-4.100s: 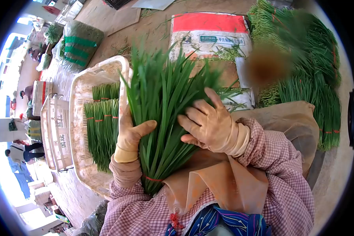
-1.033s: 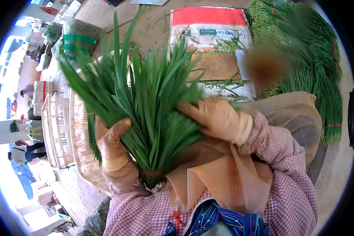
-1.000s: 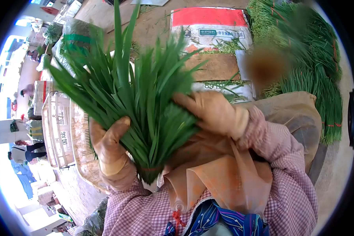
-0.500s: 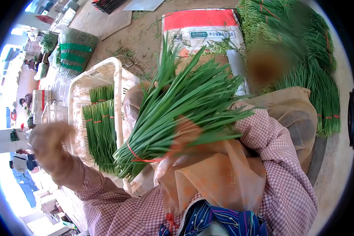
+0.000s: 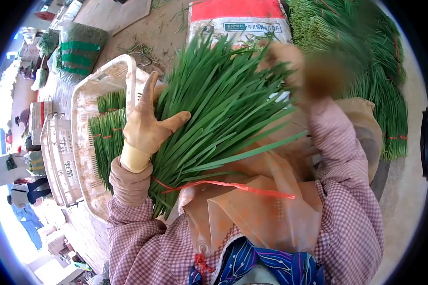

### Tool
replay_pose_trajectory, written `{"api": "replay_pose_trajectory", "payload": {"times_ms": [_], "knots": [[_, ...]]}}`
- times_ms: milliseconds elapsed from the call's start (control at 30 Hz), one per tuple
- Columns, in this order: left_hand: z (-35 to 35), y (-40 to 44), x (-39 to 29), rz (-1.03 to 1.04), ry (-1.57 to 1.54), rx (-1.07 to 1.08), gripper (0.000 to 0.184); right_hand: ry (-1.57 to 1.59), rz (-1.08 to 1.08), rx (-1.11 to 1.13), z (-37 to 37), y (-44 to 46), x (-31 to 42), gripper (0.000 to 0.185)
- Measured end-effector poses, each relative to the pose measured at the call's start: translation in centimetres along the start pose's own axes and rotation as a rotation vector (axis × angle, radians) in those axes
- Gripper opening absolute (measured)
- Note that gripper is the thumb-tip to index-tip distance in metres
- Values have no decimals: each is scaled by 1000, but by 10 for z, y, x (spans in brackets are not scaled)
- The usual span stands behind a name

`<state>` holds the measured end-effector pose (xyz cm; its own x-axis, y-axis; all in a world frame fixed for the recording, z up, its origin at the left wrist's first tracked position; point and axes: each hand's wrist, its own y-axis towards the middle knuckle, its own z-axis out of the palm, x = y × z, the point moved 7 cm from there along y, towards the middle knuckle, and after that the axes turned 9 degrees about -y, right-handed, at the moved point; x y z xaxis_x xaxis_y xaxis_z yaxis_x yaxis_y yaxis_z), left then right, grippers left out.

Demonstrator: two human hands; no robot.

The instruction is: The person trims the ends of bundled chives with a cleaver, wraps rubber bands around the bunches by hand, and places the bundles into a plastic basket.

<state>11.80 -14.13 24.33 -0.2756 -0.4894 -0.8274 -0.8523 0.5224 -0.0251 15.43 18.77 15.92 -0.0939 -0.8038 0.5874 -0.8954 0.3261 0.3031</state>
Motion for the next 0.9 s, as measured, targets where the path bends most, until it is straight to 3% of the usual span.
{"api": "replay_pose_trajectory", "payload": {"times_ms": [67,100,133,233,300,333,367,400,600,667,700,733,800,867,900], "knots": [[0,-6,2,20,-33,-60,87,105,88,-74,-32,12,-24,17],[0,-6,-1,47,72,-58,83,237,124,26,-53,15,-16,16],[0,-7,-6,70,177,-54,79,412,217,-11,-76,3,10,15],[5,-9,-15,32,171,-61,73,765,10,268,-86,-27,87,16],[6,-8,-14,31,165,-60,73,711,-150,617,-67,-60,135,26],[6,-7,-13,20,170,-61,72,351,-408,663,-63,-67,158,43],[6,-7,-11,11,175,-64,72,357,-381,865,-46,-78,164,52],[6,-8,-11,11,174,-66,72,261,-424,890,-36,-87,168,54],[1,-14,-11,6,152,-107,68,374,-480,627,-12,-107,183,34],[0,-14,-5,-4,48,-133,67,482,-527,503,-20,-109,186,18],[-1,-14,-4,0,45,-138,67,739,-447,297,-27,-109,183,13],[-1,-15,-3,23,76,-147,67,734,-453,298,-30,-111,180,13],[-2,-17,-3,45,103,-161,67,1068,235,118,-39,-101,132,7],[-1,-18,-1,25,28,-162,67,1009,239,112,-43,-95,126,8],[-1,-18,-1,23,27,-162,67,845,16,153,-44,-91,141,10]]}}
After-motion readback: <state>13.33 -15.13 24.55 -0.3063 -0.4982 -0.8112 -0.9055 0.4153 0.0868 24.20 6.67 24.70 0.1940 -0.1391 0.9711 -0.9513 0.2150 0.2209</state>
